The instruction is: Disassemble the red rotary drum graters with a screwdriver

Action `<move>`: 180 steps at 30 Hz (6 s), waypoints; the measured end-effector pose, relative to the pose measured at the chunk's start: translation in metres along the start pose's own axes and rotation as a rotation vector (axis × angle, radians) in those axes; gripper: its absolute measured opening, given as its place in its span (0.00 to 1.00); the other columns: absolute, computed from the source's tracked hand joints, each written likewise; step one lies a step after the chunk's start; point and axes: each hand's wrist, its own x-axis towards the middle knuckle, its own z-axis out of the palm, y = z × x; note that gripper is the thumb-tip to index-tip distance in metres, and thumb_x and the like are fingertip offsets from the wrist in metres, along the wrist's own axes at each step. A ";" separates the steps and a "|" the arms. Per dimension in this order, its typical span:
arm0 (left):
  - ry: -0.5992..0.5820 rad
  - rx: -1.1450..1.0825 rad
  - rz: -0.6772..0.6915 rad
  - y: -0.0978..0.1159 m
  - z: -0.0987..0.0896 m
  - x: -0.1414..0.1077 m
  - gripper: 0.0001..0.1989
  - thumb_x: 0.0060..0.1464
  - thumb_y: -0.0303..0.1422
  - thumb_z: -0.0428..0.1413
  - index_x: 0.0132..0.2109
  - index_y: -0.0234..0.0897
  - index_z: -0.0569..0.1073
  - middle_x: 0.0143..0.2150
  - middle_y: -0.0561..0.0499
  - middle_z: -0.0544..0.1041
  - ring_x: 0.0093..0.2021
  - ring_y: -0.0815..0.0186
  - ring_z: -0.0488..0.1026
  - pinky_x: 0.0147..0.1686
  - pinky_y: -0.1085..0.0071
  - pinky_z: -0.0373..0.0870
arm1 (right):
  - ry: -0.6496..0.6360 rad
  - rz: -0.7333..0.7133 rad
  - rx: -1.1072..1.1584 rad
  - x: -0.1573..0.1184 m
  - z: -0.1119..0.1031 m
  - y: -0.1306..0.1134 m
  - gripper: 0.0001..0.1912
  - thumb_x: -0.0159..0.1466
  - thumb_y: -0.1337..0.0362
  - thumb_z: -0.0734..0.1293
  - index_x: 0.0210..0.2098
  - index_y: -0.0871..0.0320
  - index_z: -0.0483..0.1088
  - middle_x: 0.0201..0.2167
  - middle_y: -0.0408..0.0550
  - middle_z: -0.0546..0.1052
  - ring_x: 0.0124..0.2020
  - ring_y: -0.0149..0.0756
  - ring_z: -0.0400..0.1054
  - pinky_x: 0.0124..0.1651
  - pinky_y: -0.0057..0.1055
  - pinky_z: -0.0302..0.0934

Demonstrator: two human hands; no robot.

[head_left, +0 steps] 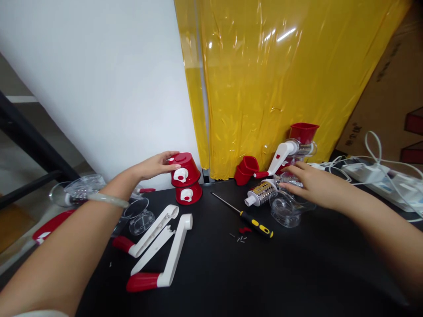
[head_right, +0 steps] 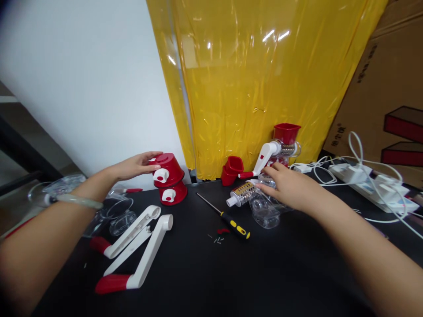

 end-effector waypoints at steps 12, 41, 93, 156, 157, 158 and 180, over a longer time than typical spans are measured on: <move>-0.035 0.206 -0.054 0.009 -0.009 0.001 0.41 0.50 0.51 0.62 0.68 0.40 0.63 0.66 0.42 0.70 0.63 0.47 0.70 0.58 0.58 0.72 | -0.037 0.008 0.016 0.000 -0.001 0.000 0.36 0.68 0.37 0.51 0.53 0.59 0.70 0.49 0.62 0.73 0.44 0.53 0.74 0.48 0.50 0.69; 0.033 0.254 -0.023 0.003 -0.005 0.007 0.45 0.53 0.53 0.59 0.72 0.41 0.55 0.70 0.39 0.64 0.65 0.48 0.67 0.60 0.57 0.69 | -0.076 -0.026 0.113 -0.009 -0.007 0.000 0.34 0.65 0.38 0.59 0.59 0.54 0.67 0.53 0.58 0.73 0.46 0.51 0.75 0.49 0.49 0.70; 0.847 0.926 0.201 0.059 0.039 -0.073 0.32 0.62 0.52 0.47 0.64 0.36 0.65 0.68 0.37 0.60 0.71 0.40 0.49 0.66 0.40 0.47 | 0.370 -0.376 0.077 -0.025 -0.017 -0.044 0.14 0.70 0.58 0.61 0.49 0.59 0.72 0.49 0.59 0.74 0.53 0.47 0.69 0.56 0.46 0.65; 0.606 -0.053 0.023 -0.016 0.178 -0.164 0.35 0.63 0.40 0.53 0.70 0.50 0.44 0.39 0.50 0.71 0.29 0.63 0.73 0.27 0.64 0.78 | 0.770 -0.592 0.299 -0.057 0.038 -0.088 0.15 0.61 0.71 0.67 0.48 0.54 0.70 0.31 0.49 0.77 0.26 0.31 0.75 0.30 0.25 0.71; 0.599 -0.047 0.016 -0.019 0.177 -0.164 0.36 0.63 0.40 0.53 0.71 0.51 0.44 0.39 0.50 0.71 0.29 0.63 0.73 0.27 0.64 0.78 | 0.772 -0.597 0.289 -0.057 0.038 -0.089 0.14 0.62 0.70 0.67 0.47 0.54 0.70 0.31 0.48 0.76 0.26 0.31 0.74 0.29 0.24 0.71; 0.602 -0.046 0.013 -0.022 0.177 -0.165 0.37 0.63 0.40 0.54 0.71 0.51 0.43 0.39 0.50 0.71 0.29 0.62 0.73 0.27 0.64 0.78 | 0.776 -0.599 0.283 -0.057 0.037 -0.089 0.14 0.62 0.70 0.67 0.47 0.54 0.71 0.31 0.48 0.76 0.26 0.31 0.74 0.29 0.24 0.71; 0.641 -0.064 -0.007 -0.024 0.181 -0.164 0.39 0.63 0.42 0.54 0.71 0.50 0.39 0.34 0.52 0.71 0.27 0.61 0.73 0.26 0.64 0.78 | 0.771 -0.597 0.292 -0.056 0.040 -0.087 0.16 0.62 0.70 0.68 0.49 0.53 0.70 0.31 0.48 0.76 0.27 0.31 0.74 0.30 0.25 0.70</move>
